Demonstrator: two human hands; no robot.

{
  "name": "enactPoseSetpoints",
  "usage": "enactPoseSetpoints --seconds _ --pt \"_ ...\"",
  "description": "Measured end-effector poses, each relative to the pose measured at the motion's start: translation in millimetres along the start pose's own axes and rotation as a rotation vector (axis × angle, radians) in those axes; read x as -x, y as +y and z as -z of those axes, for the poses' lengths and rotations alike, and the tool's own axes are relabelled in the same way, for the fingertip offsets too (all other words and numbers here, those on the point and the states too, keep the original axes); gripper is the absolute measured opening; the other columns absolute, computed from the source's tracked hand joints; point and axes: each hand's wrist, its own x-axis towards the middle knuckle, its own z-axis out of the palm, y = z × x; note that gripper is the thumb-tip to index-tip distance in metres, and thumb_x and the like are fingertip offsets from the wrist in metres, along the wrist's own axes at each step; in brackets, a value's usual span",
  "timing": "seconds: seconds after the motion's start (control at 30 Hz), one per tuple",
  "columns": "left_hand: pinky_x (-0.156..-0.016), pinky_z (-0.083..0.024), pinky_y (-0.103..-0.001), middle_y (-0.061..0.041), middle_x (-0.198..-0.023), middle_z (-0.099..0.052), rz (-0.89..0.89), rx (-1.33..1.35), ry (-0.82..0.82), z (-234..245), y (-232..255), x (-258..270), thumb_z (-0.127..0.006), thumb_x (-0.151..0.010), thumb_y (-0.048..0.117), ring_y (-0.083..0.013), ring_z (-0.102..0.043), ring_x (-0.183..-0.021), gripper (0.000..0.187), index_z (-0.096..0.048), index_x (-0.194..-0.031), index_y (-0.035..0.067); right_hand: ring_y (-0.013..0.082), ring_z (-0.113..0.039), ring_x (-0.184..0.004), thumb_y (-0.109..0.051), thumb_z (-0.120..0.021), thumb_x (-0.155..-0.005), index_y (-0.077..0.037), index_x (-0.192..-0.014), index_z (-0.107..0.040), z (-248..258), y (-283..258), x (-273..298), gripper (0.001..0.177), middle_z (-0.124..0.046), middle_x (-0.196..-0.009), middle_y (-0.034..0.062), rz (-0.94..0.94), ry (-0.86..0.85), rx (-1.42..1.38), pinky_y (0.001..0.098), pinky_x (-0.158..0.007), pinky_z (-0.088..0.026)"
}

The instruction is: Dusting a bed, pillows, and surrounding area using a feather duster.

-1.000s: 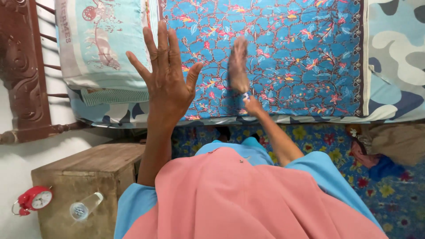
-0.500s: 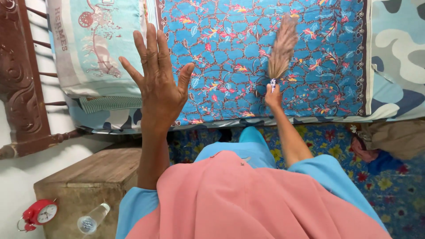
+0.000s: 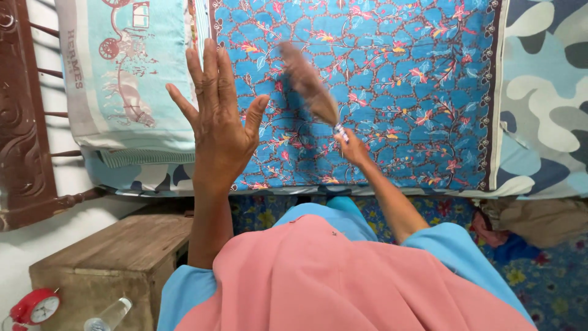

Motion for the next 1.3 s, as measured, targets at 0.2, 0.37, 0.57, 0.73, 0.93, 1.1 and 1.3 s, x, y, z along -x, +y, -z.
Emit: enactPoseSetpoints --seconds 0.2,0.37,0.57,0.73,0.93,1.1,1.3 --pt "-0.126 0.0 -0.076 -0.012 -0.177 -0.017 0.098 -0.013 -0.049 -26 1 -15 -0.055 -0.113 0.056 -0.0352 -0.008 -0.166 0.083 -0.019 -0.169 0.006 0.0424 -0.068 -0.099 -0.049 -0.055 -0.108 -0.011 -0.142 -0.051 34 64 -137 0.051 -0.07 -0.108 0.0264 -0.08 0.286 0.035 0.0512 -0.084 -0.052" --pt "-0.126 -0.001 -0.076 -0.013 -0.177 -0.017 0.16 -0.034 -0.078 -37 -5 -19 -0.056 -0.113 0.053 -0.0362 -0.009 -0.165 0.082 -0.02 -0.169 0.005 0.0418 -0.07 -0.098 -0.053 -0.054 -0.101 -0.015 -0.143 -0.048 10 15 -91 0.057 -0.071 -0.108 0.0257 0.036 -0.191 0.217 0.0522 -0.084 -0.054" --pt "-0.124 -0.001 -0.076 -0.015 -0.176 -0.017 0.221 -0.062 -0.064 -31 -10 -21 -0.057 -0.112 0.05 -0.0398 -0.009 -0.164 0.081 -0.023 -0.168 0.002 0.0391 -0.071 -0.094 -0.055 -0.054 -0.1 -0.021 -0.143 -0.053 38 -32 -87 0.055 -0.074 -0.101 0.0213 0.146 -0.344 0.322 0.0518 -0.081 -0.054" --pt "-0.125 0.0 -0.075 -0.015 -0.176 -0.017 0.298 -0.044 -0.07 -33 -16 -12 -0.056 -0.112 0.049 -0.0398 -0.008 -0.164 0.081 -0.023 -0.167 0.0 0.0465 -0.069 -0.091 -0.051 -0.05 -0.107 -0.015 -0.141 -0.05 51 -12 -186 0.05 -0.07 -0.095 0.0267 0.065 0.093 0.119 0.0548 -0.077 -0.052" --pt "-0.126 0.0 -0.074 -0.016 -0.176 -0.016 0.335 -0.044 -0.086 -37 -22 -11 -0.055 -0.113 0.048 -0.0394 -0.008 -0.165 0.079 -0.022 -0.168 0.001 0.0446 -0.069 -0.086 -0.05 -0.055 -0.103 -0.013 -0.137 -0.049 0 -20 -185 0.05 -0.071 -0.092 0.0236 0.228 -0.048 0.24 0.055 -0.073 -0.052" --pt "-0.127 -0.001 -0.074 -0.015 -0.177 -0.017 0.352 -0.033 -0.062 -32 -26 -11 -0.055 -0.113 0.047 -0.0397 -0.009 -0.165 0.077 -0.022 -0.168 0.003 0.0291 -0.068 -0.071 -0.05 -0.05 -0.106 -0.019 -0.13 -0.06 -14 -47 -127 0.04 -0.07 -0.081 0.0134 0.351 -0.627 0.535 0.0443 -0.064 -0.055" --pt "-0.128 -0.002 -0.074 -0.016 -0.177 -0.016 0.364 -0.013 -0.036 -28 -37 6 -0.054 -0.114 0.048 -0.0394 -0.009 -0.166 0.078 -0.021 -0.169 0.004 0.0343 -0.069 -0.074 -0.047 -0.056 -0.106 -0.016 -0.142 -0.054 -3 -43 -166 0.047 -0.07 -0.083 0.0188 0.264 -0.132 0.238 0.0479 -0.065 -0.052"
